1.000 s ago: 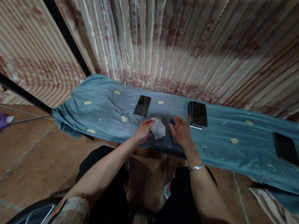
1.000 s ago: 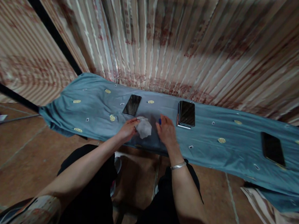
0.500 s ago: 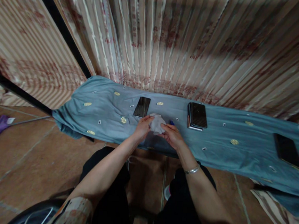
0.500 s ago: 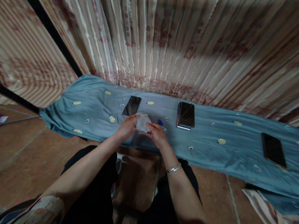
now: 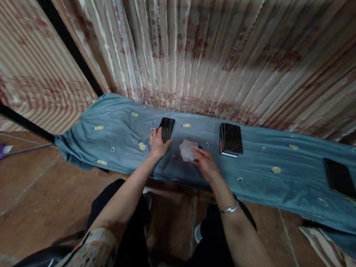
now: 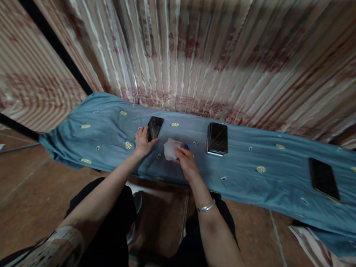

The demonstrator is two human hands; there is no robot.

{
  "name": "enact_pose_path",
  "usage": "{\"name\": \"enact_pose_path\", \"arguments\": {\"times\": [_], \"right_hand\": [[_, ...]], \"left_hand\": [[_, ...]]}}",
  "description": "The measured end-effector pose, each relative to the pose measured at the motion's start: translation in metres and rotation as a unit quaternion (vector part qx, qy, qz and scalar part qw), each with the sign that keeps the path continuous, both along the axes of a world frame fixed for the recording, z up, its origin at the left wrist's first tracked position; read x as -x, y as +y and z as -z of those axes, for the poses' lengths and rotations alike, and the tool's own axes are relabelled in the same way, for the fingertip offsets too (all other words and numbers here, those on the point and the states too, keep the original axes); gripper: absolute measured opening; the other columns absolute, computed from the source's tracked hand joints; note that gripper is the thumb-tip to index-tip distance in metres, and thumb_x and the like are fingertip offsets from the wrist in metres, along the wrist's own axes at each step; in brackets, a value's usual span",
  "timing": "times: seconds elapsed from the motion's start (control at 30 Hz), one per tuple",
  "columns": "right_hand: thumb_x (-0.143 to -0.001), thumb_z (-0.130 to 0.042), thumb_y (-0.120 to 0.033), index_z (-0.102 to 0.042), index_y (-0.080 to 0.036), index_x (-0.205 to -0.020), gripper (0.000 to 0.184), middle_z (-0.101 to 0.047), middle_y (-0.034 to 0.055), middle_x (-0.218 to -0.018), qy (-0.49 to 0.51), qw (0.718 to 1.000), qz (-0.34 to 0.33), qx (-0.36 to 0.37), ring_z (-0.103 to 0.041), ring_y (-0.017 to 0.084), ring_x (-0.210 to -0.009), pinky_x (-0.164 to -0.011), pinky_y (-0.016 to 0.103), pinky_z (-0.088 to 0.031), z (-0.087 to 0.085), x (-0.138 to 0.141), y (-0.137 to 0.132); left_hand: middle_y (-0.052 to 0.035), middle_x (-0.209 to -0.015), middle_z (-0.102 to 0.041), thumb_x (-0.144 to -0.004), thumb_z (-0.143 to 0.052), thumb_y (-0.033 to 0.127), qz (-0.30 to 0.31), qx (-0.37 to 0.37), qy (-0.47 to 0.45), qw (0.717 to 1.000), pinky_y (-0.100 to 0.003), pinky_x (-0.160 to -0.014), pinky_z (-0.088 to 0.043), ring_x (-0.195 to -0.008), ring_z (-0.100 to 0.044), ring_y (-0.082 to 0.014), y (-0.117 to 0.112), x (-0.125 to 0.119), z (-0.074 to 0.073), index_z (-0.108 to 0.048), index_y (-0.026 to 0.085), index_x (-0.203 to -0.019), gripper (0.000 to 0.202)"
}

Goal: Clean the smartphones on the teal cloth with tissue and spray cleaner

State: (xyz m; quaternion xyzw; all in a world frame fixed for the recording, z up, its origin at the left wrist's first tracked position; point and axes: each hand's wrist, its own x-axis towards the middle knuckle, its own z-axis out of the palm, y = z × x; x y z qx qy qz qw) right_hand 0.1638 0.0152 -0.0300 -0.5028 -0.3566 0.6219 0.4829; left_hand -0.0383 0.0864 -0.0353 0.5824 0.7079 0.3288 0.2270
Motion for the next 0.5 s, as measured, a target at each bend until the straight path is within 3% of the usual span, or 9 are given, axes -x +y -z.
{"name": "enact_pose_path", "arguments": {"times": [0.17,0.33,0.5], "right_hand": [[-0.077,-0.087,-0.052,-0.081,-0.025,-0.090,0.030,-0.085,0.0064,-0.099,-0.013,1.000,-0.013,-0.007,-0.080,0.032,-0.105,-0.090,0.044,-0.068,-0.003,-0.002,-0.002],[-0.073,-0.088,-0.056,-0.082,-0.025,-0.090,0.036,-0.085,0.0054,-0.095,-0.024,0.999,-0.023,-0.009,-0.079,0.030,-0.099,-0.084,0.042,-0.066,-0.003,-0.001,0.002],[-0.077,-0.083,-0.048,-0.081,-0.025,-0.086,0.024,-0.084,0.0026,-0.093,-0.049,0.999,-0.017,-0.012,-0.078,0.028,-0.101,-0.094,0.042,-0.063,-0.003,0.004,0.004]], "left_hand": [[-0.0288,-0.174,-0.038,-0.086,-0.080,0.032,0.019,0.038,0.069,0.997,-0.056,-0.129,-0.030,-0.162,-0.036,-0.0431,0.004,-0.001,0.003,-0.038,0.010,-0.166,0.093],[-0.0267,-0.171,-0.044,-0.084,-0.079,0.028,0.016,0.034,0.102,0.994,-0.061,-0.123,-0.036,-0.155,-0.044,-0.0465,0.009,0.000,0.003,-0.039,0.017,-0.165,0.091],[-0.0270,-0.167,-0.049,-0.082,-0.079,0.026,0.019,0.042,0.103,0.994,-0.060,-0.120,-0.039,-0.153,-0.045,-0.0474,0.011,0.001,0.000,-0.041,0.016,-0.164,0.092]]}}
